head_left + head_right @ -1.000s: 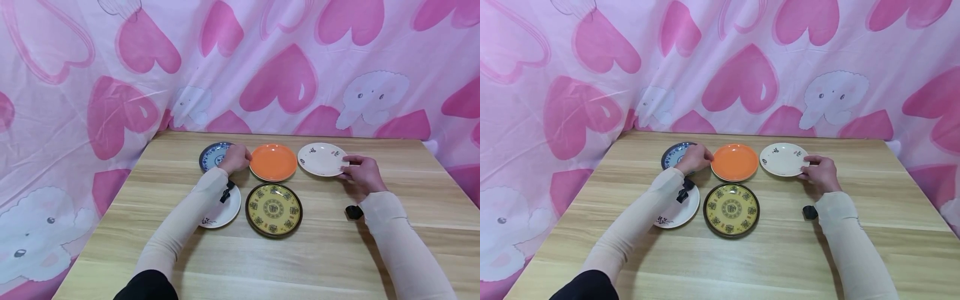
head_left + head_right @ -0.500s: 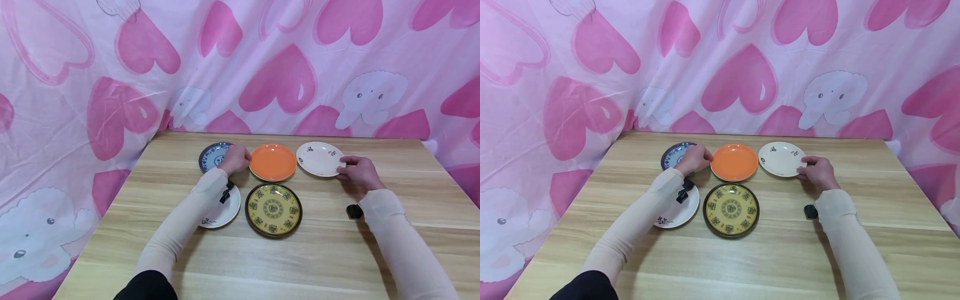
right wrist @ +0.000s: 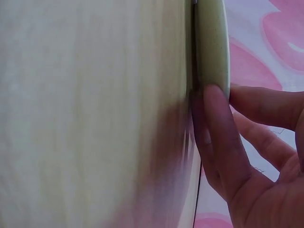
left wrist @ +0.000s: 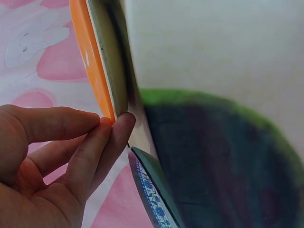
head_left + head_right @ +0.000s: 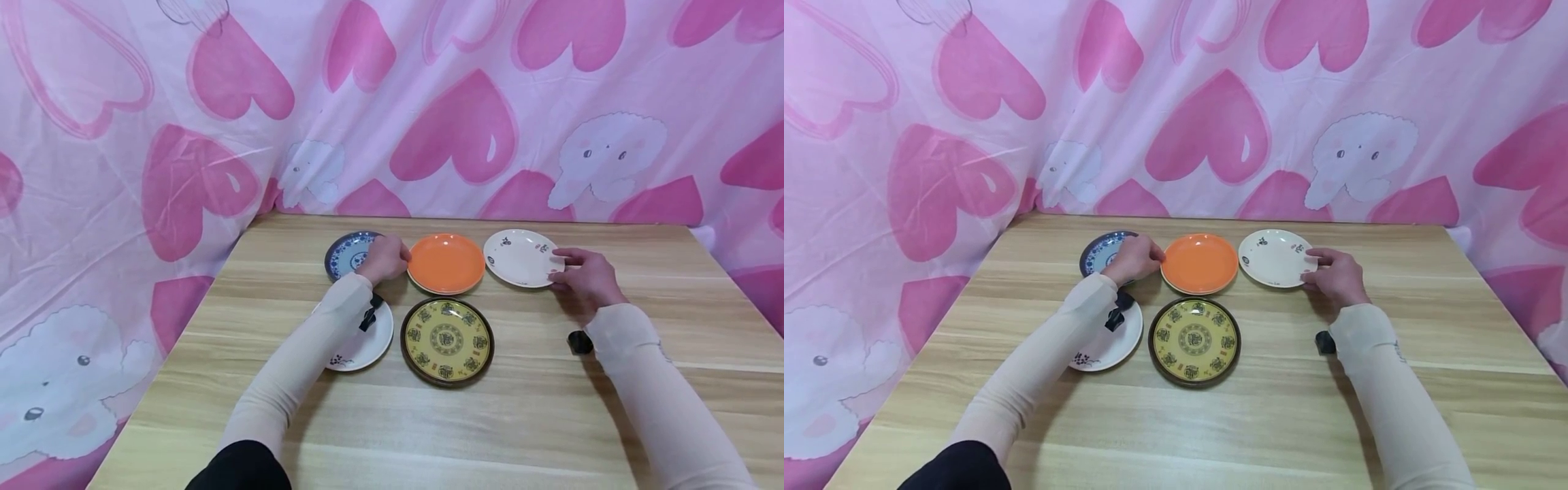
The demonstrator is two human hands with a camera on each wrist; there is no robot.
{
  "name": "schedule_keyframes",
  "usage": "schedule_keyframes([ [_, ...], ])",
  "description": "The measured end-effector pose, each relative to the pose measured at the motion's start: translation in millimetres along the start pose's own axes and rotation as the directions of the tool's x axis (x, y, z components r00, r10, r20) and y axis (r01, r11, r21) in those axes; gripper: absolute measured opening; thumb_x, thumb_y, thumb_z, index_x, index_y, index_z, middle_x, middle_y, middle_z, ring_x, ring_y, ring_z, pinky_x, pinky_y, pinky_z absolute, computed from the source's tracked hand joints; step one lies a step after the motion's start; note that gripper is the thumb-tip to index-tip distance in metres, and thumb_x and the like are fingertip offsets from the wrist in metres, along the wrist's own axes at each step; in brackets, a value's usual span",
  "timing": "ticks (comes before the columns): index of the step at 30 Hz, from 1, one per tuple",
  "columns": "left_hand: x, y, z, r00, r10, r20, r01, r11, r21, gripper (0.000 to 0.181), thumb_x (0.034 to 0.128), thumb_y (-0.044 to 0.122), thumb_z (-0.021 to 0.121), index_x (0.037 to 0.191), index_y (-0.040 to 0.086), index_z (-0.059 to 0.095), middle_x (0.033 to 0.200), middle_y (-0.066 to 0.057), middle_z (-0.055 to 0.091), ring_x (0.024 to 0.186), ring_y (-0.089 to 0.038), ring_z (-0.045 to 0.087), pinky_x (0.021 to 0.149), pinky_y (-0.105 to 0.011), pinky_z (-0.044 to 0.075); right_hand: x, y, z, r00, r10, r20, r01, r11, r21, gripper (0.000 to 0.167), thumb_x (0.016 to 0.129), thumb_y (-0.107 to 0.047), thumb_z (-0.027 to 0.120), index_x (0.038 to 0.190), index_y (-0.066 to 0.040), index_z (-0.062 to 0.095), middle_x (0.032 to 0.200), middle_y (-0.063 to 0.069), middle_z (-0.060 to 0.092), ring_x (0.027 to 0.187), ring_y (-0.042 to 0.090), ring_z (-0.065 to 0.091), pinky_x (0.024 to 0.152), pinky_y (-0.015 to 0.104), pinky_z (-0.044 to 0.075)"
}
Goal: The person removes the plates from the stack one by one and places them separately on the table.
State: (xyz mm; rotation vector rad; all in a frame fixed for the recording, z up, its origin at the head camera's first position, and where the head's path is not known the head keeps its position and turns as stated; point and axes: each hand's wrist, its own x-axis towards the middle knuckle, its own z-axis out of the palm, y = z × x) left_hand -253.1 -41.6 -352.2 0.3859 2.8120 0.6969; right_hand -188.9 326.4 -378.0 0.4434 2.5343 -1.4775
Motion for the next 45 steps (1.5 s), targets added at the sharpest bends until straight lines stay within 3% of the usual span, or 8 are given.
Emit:
schedule_keyframes([
  [8, 0.5, 0.3, -1.6, 1.000, 0.002, -0.001, -0.002, 1.000, -0.001, 0.028, 0.0865, 0.002, 0.067, 0.113, 0.008, 0.075, 0.121, -0.011, 0.074, 0.125, -0.031, 0.062, 0.115, -0.041, 0.046, -0.7, -2.7, -5.9, 0.997, -0.070, -0.016, 0.068, 0.992, -0.108, 0.064, 0.089, -0.007, 0.072, 0.148, -0.004, 0.047, 0.147, 0.034, 0.038, 0.071, -0.006, 0.064, 0.071, 0.015, 0.060],
  [20, -0.8, 0.3, -0.3, 1.000, 0.006, 0.004, -0.006, 1.000, 0.008, 0.027, 0.0868, 0.003, 0.067, 0.112, 0.008, 0.076, 0.121, -0.011, 0.074, 0.125, -0.031, 0.062, 0.116, -0.041, 0.045, 0.7, -3.5, -6.2, 0.999, -0.041, -0.022, 0.037, 0.988, -0.153, 0.064, 0.090, -0.007, 0.070, 0.149, -0.003, 0.045, 0.145, 0.034, 0.043, 0.072, -0.002, 0.064, 0.068, 0.012, 0.057],
  [28, 0.0, 0.9, -0.3, 1.000, -0.003, 0.004, 0.003, 1.000, 0.014, 0.027, 0.0869, 0.003, 0.068, 0.112, 0.008, 0.076, 0.121, -0.010, 0.074, 0.124, -0.030, 0.062, 0.114, -0.040, 0.047, 3.1, -2.6, -7.6, 0.997, -0.064, -0.039, 0.053, 0.970, -0.239, 0.064, 0.089, -0.011, 0.072, 0.147, -0.004, 0.048, 0.144, 0.033, 0.048, 0.103, 0.026, 0.058, 0.069, 0.011, 0.046],
  [34, 0.2, 0.1, 0.0, 1.000, -0.001, -0.003, 0.001, 1.000, 0.017, 0.027, 0.0869, 0.004, 0.068, 0.112, 0.009, 0.076, 0.121, -0.010, 0.075, 0.124, -0.030, 0.062, 0.114, -0.040, 0.047, 3.9, -3.5, -7.5, 0.997, -0.061, -0.044, 0.050, 0.974, -0.222, 0.064, 0.088, -0.009, 0.071, 0.148, -0.004, 0.047, 0.146, 0.033, 0.045, 0.112, 0.032, 0.056, 0.064, 0.006, 0.046],
  [37, 0.1, 0.1, 0.2, 1.000, 0.001, -0.002, -0.001, 1.000, 0.018, 0.027, 0.0868, 0.004, 0.068, 0.112, 0.009, 0.076, 0.121, -0.010, 0.074, 0.125, -0.030, 0.062, 0.115, -0.040, 0.046, 3.9, -4.6, -7.2, 0.998, -0.039, -0.041, 0.030, 0.977, -0.210, 0.064, 0.089, -0.009, 0.069, 0.149, -0.006, 0.046, 0.148, 0.032, 0.044, 0.117, 0.035, 0.052, 0.070, 0.009, 0.046],
  [45, 0.0, 0.5, 0.2, 1.000, 0.003, -0.010, -0.002, 1.000, 0.011, 0.027, 0.0865, 0.003, 0.068, 0.112, 0.008, 0.076, 0.120, -0.011, 0.074, 0.124, -0.031, 0.062, 0.115, -0.041, 0.046, 3.7, -5.9, -6.5, 0.998, -0.028, -0.051, 0.017, 0.977, -0.210, 0.064, 0.090, -0.010, 0.069, 0.149, -0.007, 0.046, 0.150, 0.031, 0.044, 0.123, 0.040, 0.048, 0.095, 0.033, 0.044],
])
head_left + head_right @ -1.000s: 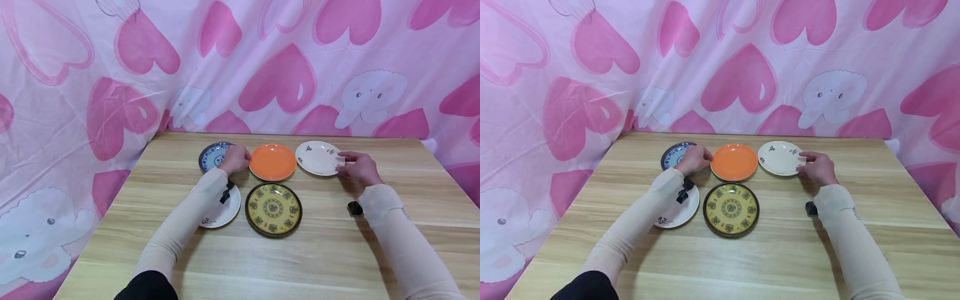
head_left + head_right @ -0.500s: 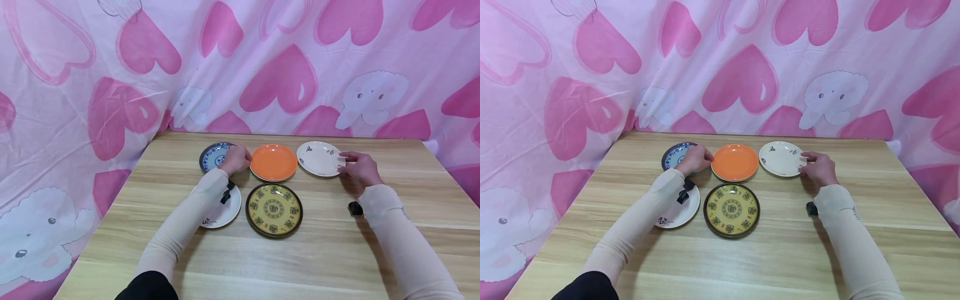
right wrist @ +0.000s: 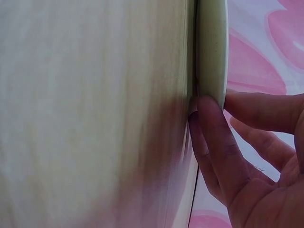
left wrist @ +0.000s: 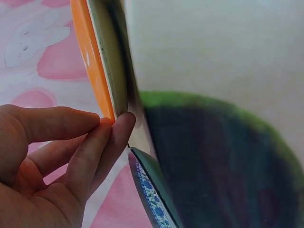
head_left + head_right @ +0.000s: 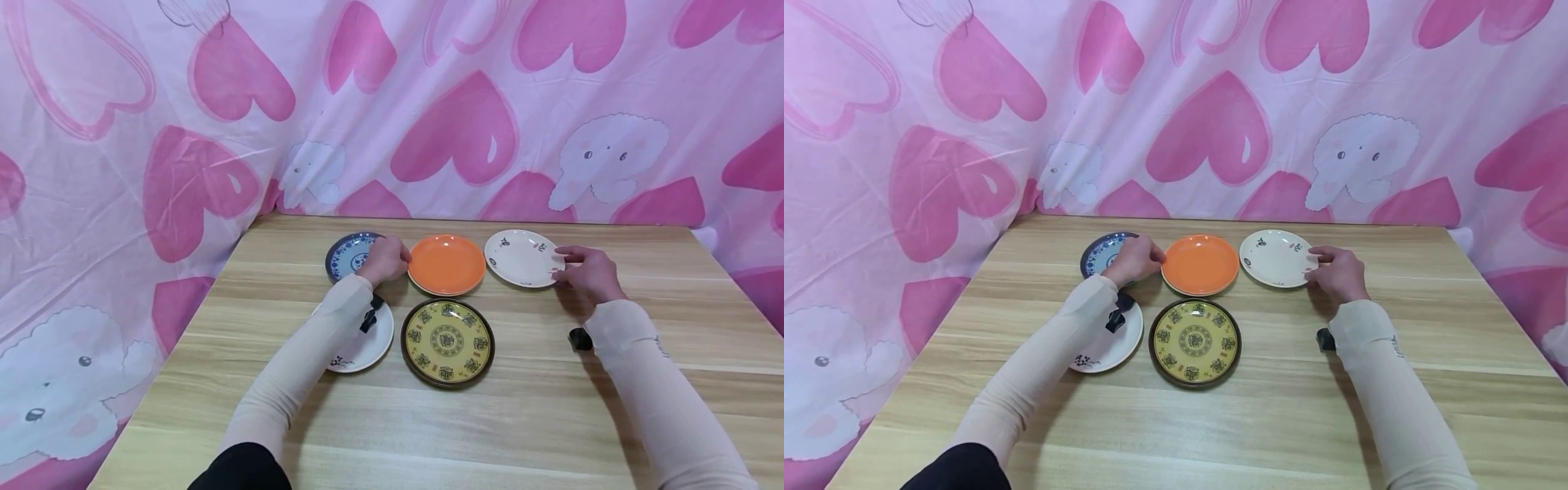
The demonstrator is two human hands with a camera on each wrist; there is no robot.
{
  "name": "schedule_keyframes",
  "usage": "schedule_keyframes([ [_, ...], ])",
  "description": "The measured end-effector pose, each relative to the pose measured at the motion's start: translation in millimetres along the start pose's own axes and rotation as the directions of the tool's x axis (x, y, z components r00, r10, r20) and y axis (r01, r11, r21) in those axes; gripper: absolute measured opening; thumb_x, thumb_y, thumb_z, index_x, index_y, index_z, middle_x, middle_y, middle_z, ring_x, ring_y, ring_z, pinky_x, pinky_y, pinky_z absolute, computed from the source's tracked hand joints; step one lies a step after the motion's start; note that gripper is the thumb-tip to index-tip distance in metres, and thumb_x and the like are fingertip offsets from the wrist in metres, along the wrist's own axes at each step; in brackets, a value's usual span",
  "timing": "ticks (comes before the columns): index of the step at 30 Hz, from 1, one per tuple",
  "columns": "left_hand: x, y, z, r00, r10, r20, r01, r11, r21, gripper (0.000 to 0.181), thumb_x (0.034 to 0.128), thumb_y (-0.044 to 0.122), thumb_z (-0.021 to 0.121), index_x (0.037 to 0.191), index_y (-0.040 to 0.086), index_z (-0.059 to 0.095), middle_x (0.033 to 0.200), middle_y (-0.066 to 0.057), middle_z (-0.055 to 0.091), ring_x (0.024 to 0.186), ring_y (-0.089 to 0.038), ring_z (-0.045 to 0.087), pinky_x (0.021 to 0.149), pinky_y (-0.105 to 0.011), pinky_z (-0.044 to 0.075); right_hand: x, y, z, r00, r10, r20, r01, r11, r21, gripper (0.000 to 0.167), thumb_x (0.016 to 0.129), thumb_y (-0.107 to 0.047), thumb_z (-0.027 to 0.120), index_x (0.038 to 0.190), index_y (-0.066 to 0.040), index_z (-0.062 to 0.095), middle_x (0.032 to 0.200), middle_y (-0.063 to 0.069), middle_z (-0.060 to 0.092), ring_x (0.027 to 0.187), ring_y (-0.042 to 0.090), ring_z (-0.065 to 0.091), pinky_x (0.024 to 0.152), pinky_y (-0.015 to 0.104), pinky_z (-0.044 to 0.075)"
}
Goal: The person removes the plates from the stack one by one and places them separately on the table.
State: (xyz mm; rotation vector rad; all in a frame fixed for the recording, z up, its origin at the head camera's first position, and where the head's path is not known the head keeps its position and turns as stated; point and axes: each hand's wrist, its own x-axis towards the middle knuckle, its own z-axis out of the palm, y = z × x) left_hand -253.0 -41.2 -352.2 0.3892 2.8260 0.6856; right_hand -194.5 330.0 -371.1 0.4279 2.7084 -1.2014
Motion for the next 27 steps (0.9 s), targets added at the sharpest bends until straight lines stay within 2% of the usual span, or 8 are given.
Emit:
schedule_keyframes([
  [9, -0.8, 0.2, 0.6, 1.000, -0.003, 0.004, 0.003, 1.000, -0.004, 0.027, 0.0863, 0.003, 0.068, 0.112, 0.009, 0.076, 0.120, -0.010, 0.075, 0.124, -0.031, 0.062, 0.116, -0.041, 0.045, 0.8, 0.6, 0.4, 1.000, 0.008, -0.002, -0.008, 1.000, 0.009, 0.065, 0.090, -0.011, 0.068, 0.150, -0.007, 0.044, 0.151, 0.031, 0.042, 0.130, 0.045, 0.040, 0.108, 0.051, 0.038],
  [14, 0.1, 0.6, 0.4, 1.000, -0.004, 0.003, 0.004, 1.000, -0.002, 0.027, 0.0862, 0.003, 0.068, 0.112, 0.008, 0.076, 0.120, -0.010, 0.075, 0.123, -0.031, 0.063, 0.114, -0.041, 0.047, -0.1, 0.5, -0.8, 1.000, 0.018, 0.015, -0.018, 1.000, 0.003, 0.066, 0.092, -0.013, 0.068, 0.152, -0.007, 0.042, 0.152, 0.032, 0.040, 0.129, 0.045, 0.045, 0.111, 0.053, 0.043],
  [17, 0.4, 0.7, 0.5, 1.000, -0.006, 0.003, 0.006, 1.000, -0.002, 0.027, 0.0863, 0.002, 0.068, 0.112, 0.008, 0.076, 0.120, -0.011, 0.075, 0.123, -0.030, 0.063, 0.114, -0.041, 0.047, -1.6, -1.0, -1.4, 1.000, 0.019, 0.017, -0.019, 1.000, 0.004, 0.065, 0.093, -0.014, 0.068, 0.152, -0.006, 0.041, 0.150, 0.032, 0.041, 0.118, 0.040, 0.059, 0.107, 0.051, 0.052],
  [19, 0.4, 0.5, 0.5, 1.000, -0.006, 0.003, 0.006, 1.000, -0.003, 0.027, 0.0863, 0.002, 0.068, 0.112, 0.008, 0.076, 0.120, -0.011, 0.075, 0.123, -0.031, 0.063, 0.114, -0.041, 0.047, -2.5, -2.3, -2.1, 1.000, 0.014, 0.011, -0.014, 1.000, 0.008, 0.065, 0.093, -0.014, 0.068, 0.152, -0.005, 0.041, 0.149, 0.033, 0.042, 0.105, 0.033, 0.068, 0.099, 0.046, 0.058],
  [22, 0.6, 0.1, 0.7, 1.000, -0.005, 0.003, 0.005, 1.000, 0.002, 0.028, 0.0860, 0.002, 0.067, 0.112, 0.008, 0.076, 0.120, -0.010, 0.075, 0.123, -0.030, 0.063, 0.114, -0.040, 0.047, -4.3, -4.3, -3.5, 1.000, 0.005, 0.006, -0.005, 1.000, 0.025, 0.067, 0.092, -0.013, 0.069, 0.151, -0.003, 0.040, 0.147, 0.034, 0.042, 0.091, 0.024, 0.073, 0.088, 0.040, 0.063],
  [27, 0.2, 0.1, 0.0, 1.000, -0.001, 0.002, 0.001, 1.000, 0.002, 0.027, 0.0859, 0.002, 0.067, 0.111, 0.008, 0.076, 0.120, -0.010, 0.075, 0.123, -0.030, 0.063, 0.114, -0.040, 0.047, -5.4, -6.2, -5.1, 1.000, -0.012, -0.006, 0.012, 0.999, 0.039, 0.067, 0.092, -0.012, 0.069, 0.151, -0.002, 0.040, 0.149, 0.034, 0.041, 0.090, 0.024, 0.073, 0.083, 0.038, 0.064],
])
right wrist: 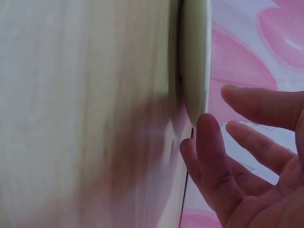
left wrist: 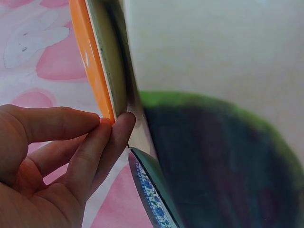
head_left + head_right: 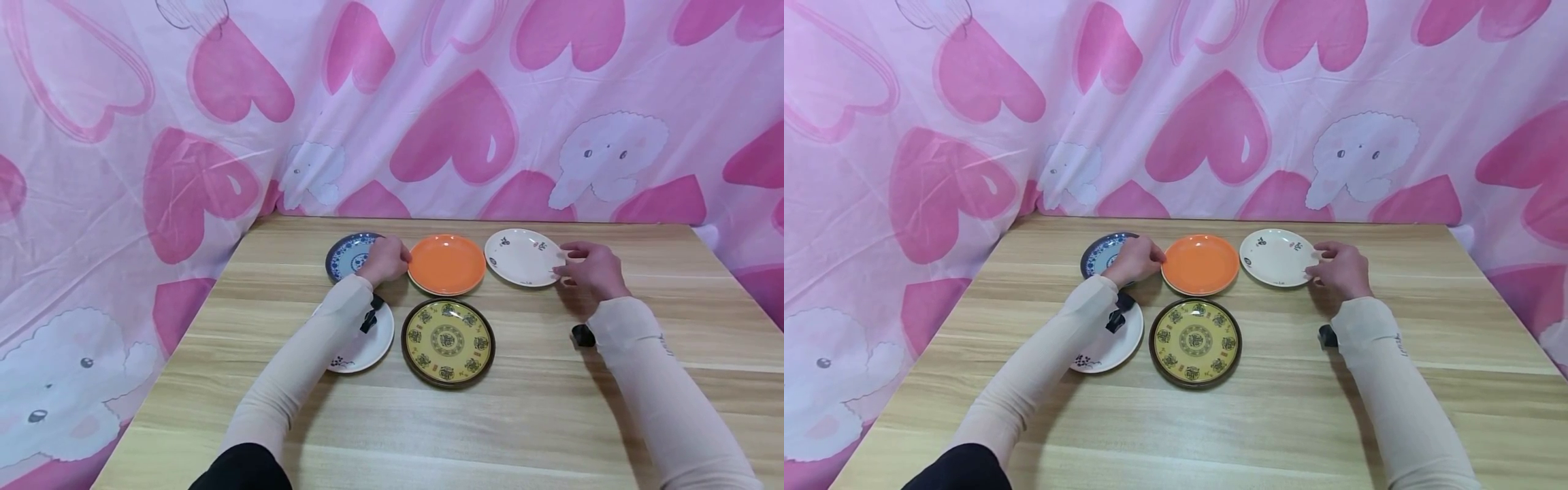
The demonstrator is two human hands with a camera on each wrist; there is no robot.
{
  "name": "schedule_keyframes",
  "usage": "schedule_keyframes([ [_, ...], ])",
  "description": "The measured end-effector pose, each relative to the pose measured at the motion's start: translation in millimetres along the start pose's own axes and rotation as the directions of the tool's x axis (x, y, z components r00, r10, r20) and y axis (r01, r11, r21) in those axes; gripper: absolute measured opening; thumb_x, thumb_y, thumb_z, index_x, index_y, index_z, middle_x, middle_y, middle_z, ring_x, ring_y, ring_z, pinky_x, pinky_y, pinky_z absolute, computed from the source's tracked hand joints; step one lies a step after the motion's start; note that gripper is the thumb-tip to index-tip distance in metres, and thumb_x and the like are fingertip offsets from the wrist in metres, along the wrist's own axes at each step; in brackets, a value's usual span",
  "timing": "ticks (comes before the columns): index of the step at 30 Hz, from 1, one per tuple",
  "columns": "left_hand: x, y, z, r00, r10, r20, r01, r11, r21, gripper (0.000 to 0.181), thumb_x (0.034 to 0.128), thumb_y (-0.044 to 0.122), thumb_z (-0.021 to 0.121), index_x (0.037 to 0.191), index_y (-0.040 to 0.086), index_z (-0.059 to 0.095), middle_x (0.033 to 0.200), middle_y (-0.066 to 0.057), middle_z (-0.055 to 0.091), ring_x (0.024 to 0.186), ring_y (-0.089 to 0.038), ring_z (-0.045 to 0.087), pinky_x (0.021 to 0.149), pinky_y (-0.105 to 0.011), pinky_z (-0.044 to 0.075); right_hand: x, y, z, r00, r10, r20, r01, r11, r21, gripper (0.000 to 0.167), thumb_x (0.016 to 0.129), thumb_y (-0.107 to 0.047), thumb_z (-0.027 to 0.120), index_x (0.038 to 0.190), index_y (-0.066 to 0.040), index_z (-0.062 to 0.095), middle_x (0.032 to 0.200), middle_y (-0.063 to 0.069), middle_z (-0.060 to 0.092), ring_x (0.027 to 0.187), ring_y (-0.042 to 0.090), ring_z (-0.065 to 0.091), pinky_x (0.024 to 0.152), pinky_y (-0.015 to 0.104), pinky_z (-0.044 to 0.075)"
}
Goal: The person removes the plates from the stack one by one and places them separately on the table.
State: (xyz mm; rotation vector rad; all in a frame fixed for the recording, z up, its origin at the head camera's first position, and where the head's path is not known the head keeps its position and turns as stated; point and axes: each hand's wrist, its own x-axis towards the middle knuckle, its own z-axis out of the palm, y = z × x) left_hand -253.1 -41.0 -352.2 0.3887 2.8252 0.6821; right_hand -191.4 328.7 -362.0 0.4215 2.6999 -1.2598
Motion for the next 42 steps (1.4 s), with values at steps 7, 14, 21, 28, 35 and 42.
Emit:
schedule_keyframes([
  [7, -0.8, 1.1, -1.5, 1.000, 0.004, 0.006, -0.004, 1.000, 0.002, 0.026, 0.0866, 0.003, 0.067, 0.111, 0.008, 0.076, 0.120, -0.010, 0.075, 0.123, -0.031, 0.063, 0.115, -0.041, 0.046, -0.8, -3.2, -1.2, 0.999, -0.028, -0.021, 0.028, 1.000, -0.008, 0.067, 0.090, -0.013, 0.070, 0.149, -0.001, 0.043, 0.150, 0.033, 0.043, 0.087, 0.026, 0.074, 0.079, 0.037, 0.064],
  [14, -0.5, 0.8, -0.8, 1.000, 0.008, 0.005, -0.008, 1.000, 0.004, 0.026, 0.0862, 0.003, 0.068, 0.111, 0.008, 0.076, 0.120, -0.011, 0.075, 0.123, -0.031, 0.062, 0.115, -0.041, 0.046, -3.2, -6.9, -2.1, 0.998, -0.056, -0.030, 0.055, 0.998, -0.015, 0.065, 0.089, -0.014, 0.071, 0.148, 0.000, 0.046, 0.149, 0.032, 0.045, 0.084, 0.021, 0.073, 0.073, 0.030, 0.064],
  [21, -1.8, 1.0, 0.1, 1.000, 0.002, 0.001, -0.002, 1.000, 0.002, 0.027, 0.0861, 0.003, 0.068, 0.111, 0.008, 0.076, 0.121, -0.010, 0.074, 0.123, -0.030, 0.063, 0.113, -0.040, 0.048, -3.2, -7.4, -0.9, 0.994, -0.087, -0.065, 0.084, 0.996, -0.041, 0.062, 0.089, -0.015, 0.073, 0.144, 0.000, 0.049, 0.147, 0.031, 0.048, 0.091, 0.023, 0.071, 0.065, 0.019, 0.059],
  [28, -1.5, 0.2, 1.2, 1.000, 0.005, -0.002, -0.005, 1.000, -0.008, 0.028, 0.0855, 0.001, 0.067, 0.111, 0.007, 0.076, 0.120, -0.011, 0.074, 0.122, -0.031, 0.064, 0.111, -0.040, 0.050, -2.9, -8.3, 1.3, 0.987, -0.130, -0.095, 0.126, 0.991, -0.046, 0.058, 0.090, -0.019, 0.072, 0.141, -0.001, 0.053, 0.145, 0.027, 0.053, 0.118, 0.039, 0.061, 0.062, 0.008, 0.048],
  [35, -1.4, -1.0, 1.1, 1.000, 0.025, -0.005, -0.025, 1.000, 0.009, 0.029, 0.0851, 0.002, 0.067, 0.112, 0.007, 0.076, 0.120, -0.011, 0.075, 0.123, -0.031, 0.064, 0.112, -0.040, 0.048, -1.1, -8.5, 7.0, 0.985, -0.156, -0.068, 0.157, 0.988, 0.010, 0.058, 0.089, -0.016, 0.073, 0.141, 0.000, 0.053, 0.143, 0.026, 0.055, 0.083, -0.004, 0.058, 0.066, 0.008, 0.053],
  [42, -1.9, -0.3, 0.0, 0.999, 0.035, -0.002, -0.035, 0.999, 0.004, 0.028, 0.0855, 0.003, 0.068, 0.112, 0.007, 0.076, 0.121, -0.011, 0.074, 0.124, -0.031, 0.064, 0.111, -0.039, 0.049, -1.9, -11.5, 14.9, 0.979, -0.204, -0.030, 0.206, 0.974, 0.100, 0.052, 0.092, -0.012, 0.071, 0.137, 0.005, 0.054, 0.134, 0.030, 0.057, 0.074, -0.012, 0.058, 0.072, 0.019, 0.062],
])
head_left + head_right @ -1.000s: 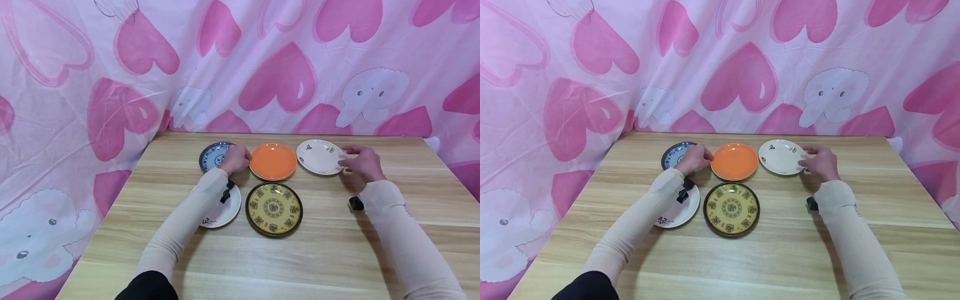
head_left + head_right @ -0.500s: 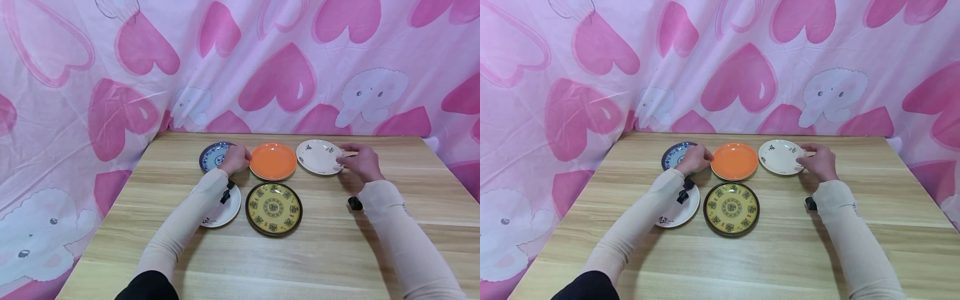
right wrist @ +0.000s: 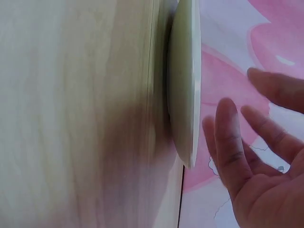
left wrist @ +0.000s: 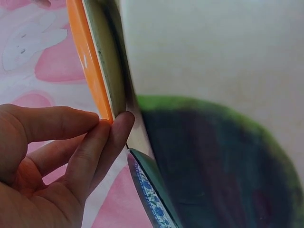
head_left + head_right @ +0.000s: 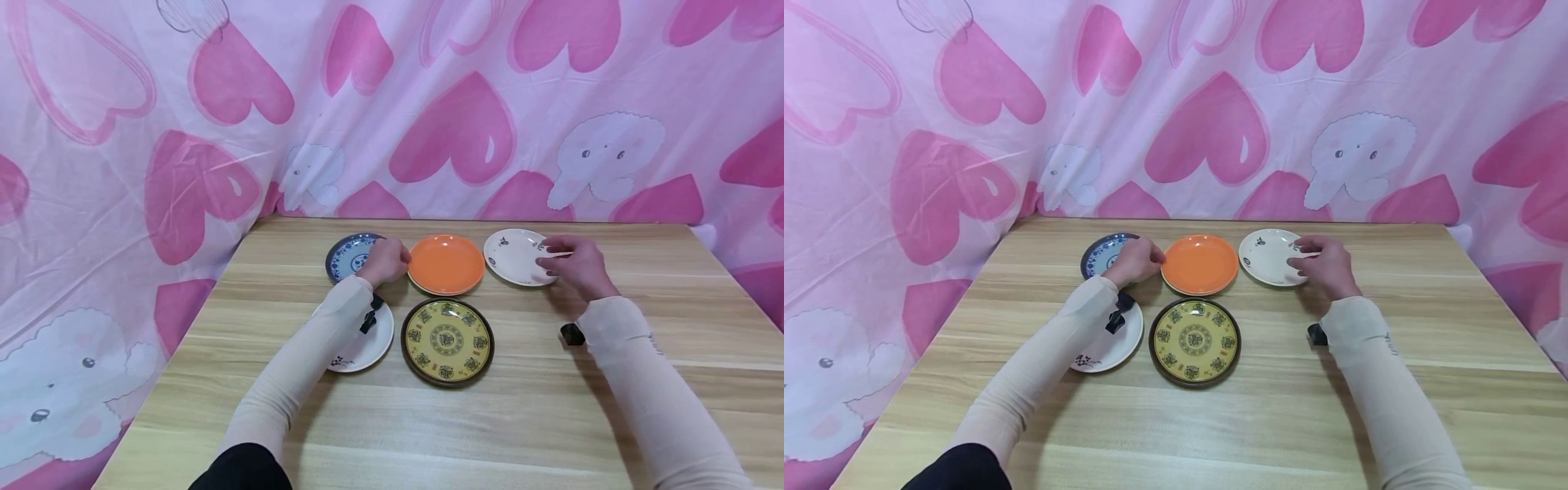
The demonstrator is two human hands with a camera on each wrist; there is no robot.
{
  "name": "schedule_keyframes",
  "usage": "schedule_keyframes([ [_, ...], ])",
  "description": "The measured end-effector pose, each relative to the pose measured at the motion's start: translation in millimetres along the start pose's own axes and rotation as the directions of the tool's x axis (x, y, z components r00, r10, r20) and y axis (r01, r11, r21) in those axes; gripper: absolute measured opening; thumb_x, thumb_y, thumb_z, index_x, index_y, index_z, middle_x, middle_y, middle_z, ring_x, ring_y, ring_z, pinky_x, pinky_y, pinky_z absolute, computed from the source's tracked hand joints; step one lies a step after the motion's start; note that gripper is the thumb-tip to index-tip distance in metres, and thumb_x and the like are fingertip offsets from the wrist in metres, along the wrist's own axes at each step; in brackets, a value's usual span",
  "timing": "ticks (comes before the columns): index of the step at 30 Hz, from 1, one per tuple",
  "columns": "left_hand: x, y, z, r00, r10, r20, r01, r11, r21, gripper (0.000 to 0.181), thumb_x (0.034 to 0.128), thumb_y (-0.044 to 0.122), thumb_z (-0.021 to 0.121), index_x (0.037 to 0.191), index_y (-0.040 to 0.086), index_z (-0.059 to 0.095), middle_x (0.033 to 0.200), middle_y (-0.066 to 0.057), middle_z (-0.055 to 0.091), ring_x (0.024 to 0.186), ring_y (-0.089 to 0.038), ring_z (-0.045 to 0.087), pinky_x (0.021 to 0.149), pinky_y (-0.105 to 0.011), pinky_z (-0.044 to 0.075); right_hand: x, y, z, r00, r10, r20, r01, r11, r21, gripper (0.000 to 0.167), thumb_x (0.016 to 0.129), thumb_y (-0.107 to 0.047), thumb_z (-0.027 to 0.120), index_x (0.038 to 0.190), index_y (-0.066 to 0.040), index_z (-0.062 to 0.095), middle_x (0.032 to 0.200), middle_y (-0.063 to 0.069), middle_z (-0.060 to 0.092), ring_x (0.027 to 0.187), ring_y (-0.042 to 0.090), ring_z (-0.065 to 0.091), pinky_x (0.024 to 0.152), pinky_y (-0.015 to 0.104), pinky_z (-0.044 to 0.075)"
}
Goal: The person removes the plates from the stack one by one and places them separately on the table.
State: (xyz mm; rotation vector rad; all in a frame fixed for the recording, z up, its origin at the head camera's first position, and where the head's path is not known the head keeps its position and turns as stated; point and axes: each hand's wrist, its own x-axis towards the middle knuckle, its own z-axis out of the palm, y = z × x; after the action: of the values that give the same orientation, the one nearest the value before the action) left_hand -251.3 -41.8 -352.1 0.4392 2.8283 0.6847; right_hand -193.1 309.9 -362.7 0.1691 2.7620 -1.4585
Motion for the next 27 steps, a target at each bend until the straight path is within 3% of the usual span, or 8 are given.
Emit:
schedule_keyframes([
  [7, 0.5, 0.0, 0.2, 1.000, 0.001, 0.000, -0.001, 1.000, 0.003, 0.028, 0.0851, 0.002, 0.068, 0.112, 0.007, 0.076, 0.120, -0.011, 0.074, 0.123, -0.031, 0.064, 0.111, -0.039, 0.050, 1.0, -2.0, 6.3, 0.996, -0.072, 0.053, 0.070, 0.997, 0.038, 0.046, 0.094, -0.011, 0.069, 0.133, 0.008, 0.055, 0.120, 0.024, 0.062, 0.078, -0.006, 0.064, 0.072, 0.027, 0.064],
  [20, 1.1, 1.1, 0.1, 1.000, -0.014, 0.002, 0.014, 1.000, -0.002, 0.028, 0.0852, 0.001, 0.067, 0.111, 0.007, 0.076, 0.118, -0.012, 0.075, 0.120, -0.030, 0.065, 0.109, -0.039, 0.051, 3.1, -5.2, 12.7, 0.980, -0.057, 0.188, 0.050, 0.998, 0.042, 0.044, 0.095, -0.011, 0.067, 0.134, 0.006, 0.055, 0.122, 0.027, 0.063, 0.083, 0.005, 0.068, 0.075, 0.025, 0.063],
  [27, 1.5, 0.5, 0.9, 1.000, -0.017, 0.004, 0.017, 1.000, -0.005, 0.028, 0.0852, 0.001, 0.067, 0.111, 0.007, 0.076, 0.119, -0.011, 0.075, 0.121, -0.030, 0.065, 0.109, -0.039, 0.051, 5.5, -7.4, 18.1, 0.969, -0.060, 0.241, 0.051, 0.998, 0.044, 0.044, 0.094, -0.008, 0.066, 0.133, 0.008, 0.055, 0.120, 0.028, 0.060, 0.082, 0.004, 0.067, 0.076, 0.028, 0.064],
])
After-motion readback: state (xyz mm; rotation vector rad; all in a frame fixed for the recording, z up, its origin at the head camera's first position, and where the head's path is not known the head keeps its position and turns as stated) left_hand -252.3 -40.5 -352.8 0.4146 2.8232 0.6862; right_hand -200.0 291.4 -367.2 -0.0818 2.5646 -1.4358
